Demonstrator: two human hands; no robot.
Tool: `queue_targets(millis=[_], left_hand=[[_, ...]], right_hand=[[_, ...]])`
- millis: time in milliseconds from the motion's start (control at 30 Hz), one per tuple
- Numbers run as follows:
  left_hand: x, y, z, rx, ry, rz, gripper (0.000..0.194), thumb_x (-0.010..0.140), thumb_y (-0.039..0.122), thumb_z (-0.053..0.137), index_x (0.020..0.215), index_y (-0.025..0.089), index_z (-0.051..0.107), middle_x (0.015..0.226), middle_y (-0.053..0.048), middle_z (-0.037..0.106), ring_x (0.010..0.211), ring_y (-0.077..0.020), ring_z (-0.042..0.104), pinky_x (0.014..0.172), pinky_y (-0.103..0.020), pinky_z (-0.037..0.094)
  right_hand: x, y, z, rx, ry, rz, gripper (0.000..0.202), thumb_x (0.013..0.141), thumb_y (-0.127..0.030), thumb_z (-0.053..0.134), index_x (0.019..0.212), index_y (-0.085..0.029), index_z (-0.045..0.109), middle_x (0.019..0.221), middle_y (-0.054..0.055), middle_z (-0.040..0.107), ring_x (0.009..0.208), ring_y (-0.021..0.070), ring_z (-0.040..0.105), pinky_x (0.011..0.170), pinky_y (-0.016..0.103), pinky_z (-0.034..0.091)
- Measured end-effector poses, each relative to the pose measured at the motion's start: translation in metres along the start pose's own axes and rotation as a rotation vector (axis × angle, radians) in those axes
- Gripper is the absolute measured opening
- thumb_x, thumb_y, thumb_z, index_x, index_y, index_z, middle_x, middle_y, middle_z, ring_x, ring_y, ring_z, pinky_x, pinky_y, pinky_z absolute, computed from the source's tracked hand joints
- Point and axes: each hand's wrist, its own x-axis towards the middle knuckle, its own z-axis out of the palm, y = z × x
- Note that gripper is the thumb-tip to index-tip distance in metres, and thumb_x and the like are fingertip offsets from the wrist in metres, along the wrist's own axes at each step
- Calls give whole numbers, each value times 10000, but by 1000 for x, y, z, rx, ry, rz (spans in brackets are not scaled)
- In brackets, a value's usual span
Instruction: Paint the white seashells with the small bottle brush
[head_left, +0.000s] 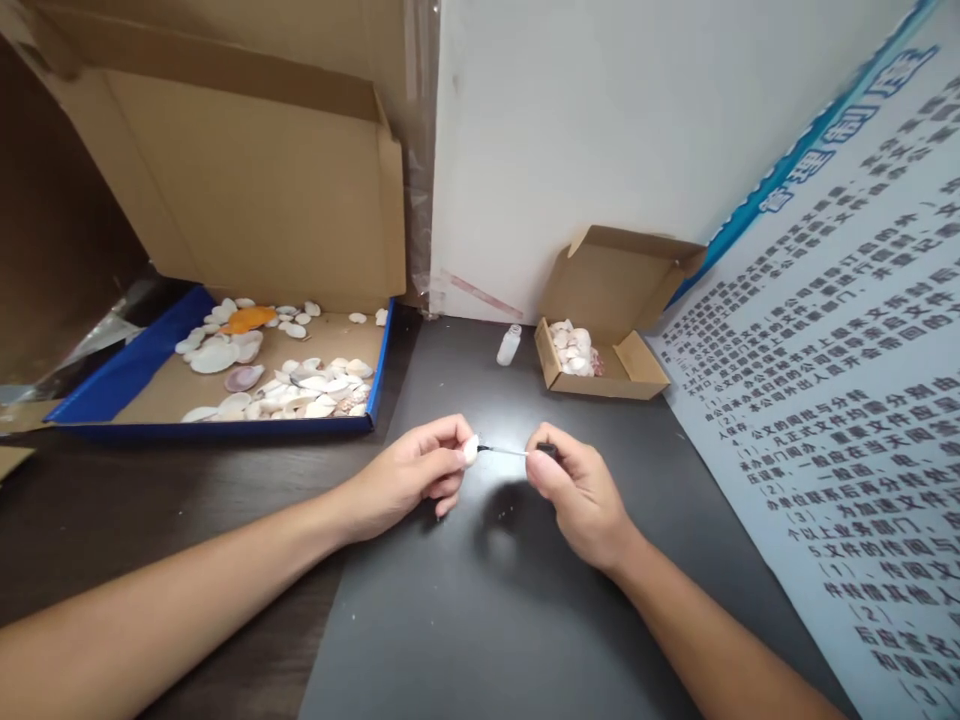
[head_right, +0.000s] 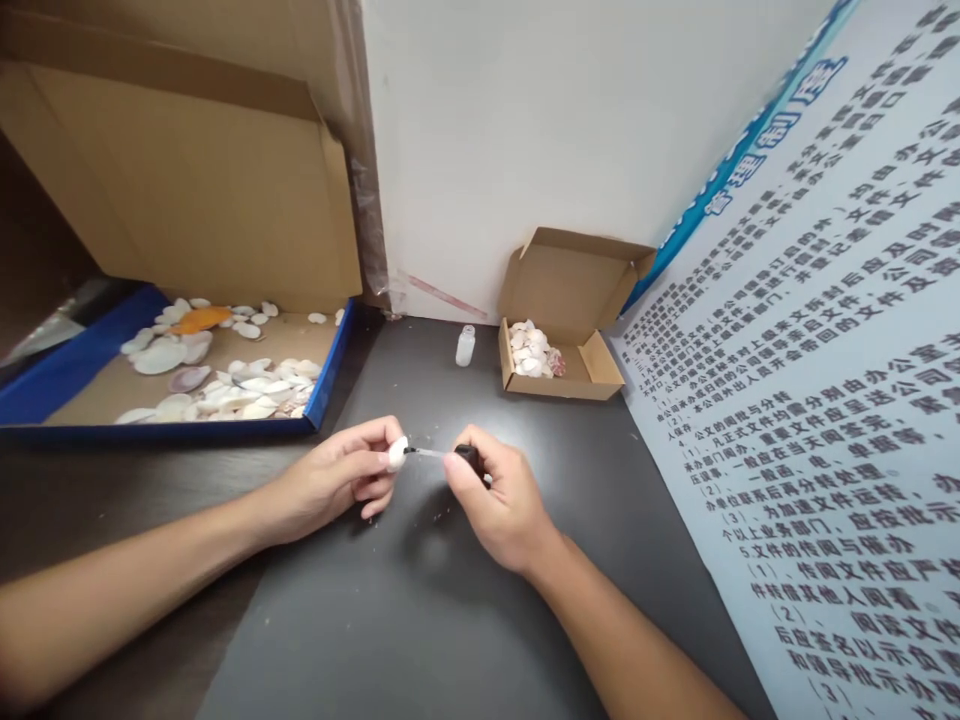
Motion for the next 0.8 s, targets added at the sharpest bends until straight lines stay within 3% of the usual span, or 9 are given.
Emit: queue_targets(millis=[133,233,467,567,667,800], left_hand=[[-1,-2,-2,53,-47,-20,219,894,334,586,791,191,457,611,78,324,525,-68,300,504,-195,376],[-1,-3,-3,68,-63,-32,222,901,355,568,807,196,446,620,78,314,531,-74,287,508,-201,354],[-3,-4,-4,107,-105,-29,248,914,400,558,832,200,437,633,78,303,547,-83,268,528,-217,324],[-3,-5,-3,136,-117,-16,248,929,402,545,837,197,439,650,73,322,553,-82,278,536,-220,321],[-4,-5,-3,135,-119,-13,233,937,390,535,846,199,436,640,75,315,555,-86,273,536,-222,316],[-4,-4,-5,154,-104,-11,238,939,389,533,837,193,444,656,69,324,565,-85,286,538,-219,324]], right_hand=[[0,-4,-1,-45,43,-9,284,927,-335,493,681,-211,424,580,-63,365,523,92,346,514,233,292],[0,-6,-3,-21,-16,-15,278,931,-345,487,693,-210,439,575,-62,385,517,93,354,507,233,297],[-1,-5,-2,-6,-24,6,297,934,-367,496,690,-213,422,570,-62,381,520,96,344,506,237,295],[-1,-5,-3,-28,33,20,302,931,-362,503,682,-213,418,570,-63,370,522,95,335,512,239,290],[-1,-5,-3,23,-28,7,300,937,-363,477,683,-212,426,572,-59,389,523,97,350,516,239,303],[0,-7,-1,-34,74,-8,283,905,-322,519,667,-212,413,570,-64,368,522,91,335,509,231,291]])
